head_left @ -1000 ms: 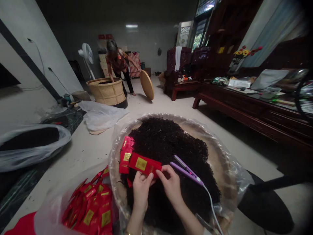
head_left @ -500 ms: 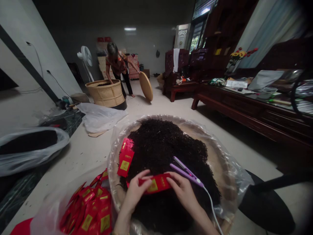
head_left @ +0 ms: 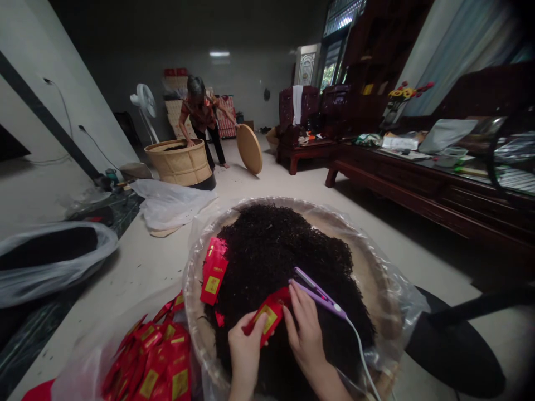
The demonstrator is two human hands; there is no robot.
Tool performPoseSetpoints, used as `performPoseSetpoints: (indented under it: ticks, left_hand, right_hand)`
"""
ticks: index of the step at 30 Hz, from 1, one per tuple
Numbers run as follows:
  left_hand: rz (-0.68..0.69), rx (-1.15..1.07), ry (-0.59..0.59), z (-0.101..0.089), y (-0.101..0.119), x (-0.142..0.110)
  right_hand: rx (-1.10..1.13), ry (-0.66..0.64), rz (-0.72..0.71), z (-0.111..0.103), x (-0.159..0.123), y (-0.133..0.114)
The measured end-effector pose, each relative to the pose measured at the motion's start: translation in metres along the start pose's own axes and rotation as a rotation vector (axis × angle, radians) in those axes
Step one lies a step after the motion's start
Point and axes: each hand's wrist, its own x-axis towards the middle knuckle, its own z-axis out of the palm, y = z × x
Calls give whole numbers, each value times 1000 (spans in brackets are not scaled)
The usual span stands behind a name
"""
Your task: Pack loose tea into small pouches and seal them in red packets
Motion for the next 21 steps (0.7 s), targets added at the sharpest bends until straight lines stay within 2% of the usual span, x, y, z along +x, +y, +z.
performPoseSetpoints:
  ticks: [6, 9, 14, 21]
  left_hand:
    - [-27, -14, 18, 1, -1, -4]
    - [-47, 0, 11, 2, 1, -6]
    - [-45, 21, -5, 5, 6, -9]
    - [21, 112, -142, 5, 8, -13]
  right_hand:
    - [20, 91, 10, -4, 9, 3]
    - [7, 139, -30, -11, 17, 5]
    - [36, 99, -126, -18, 27, 7]
    - [-64, 32, -41, -25, 28, -6]
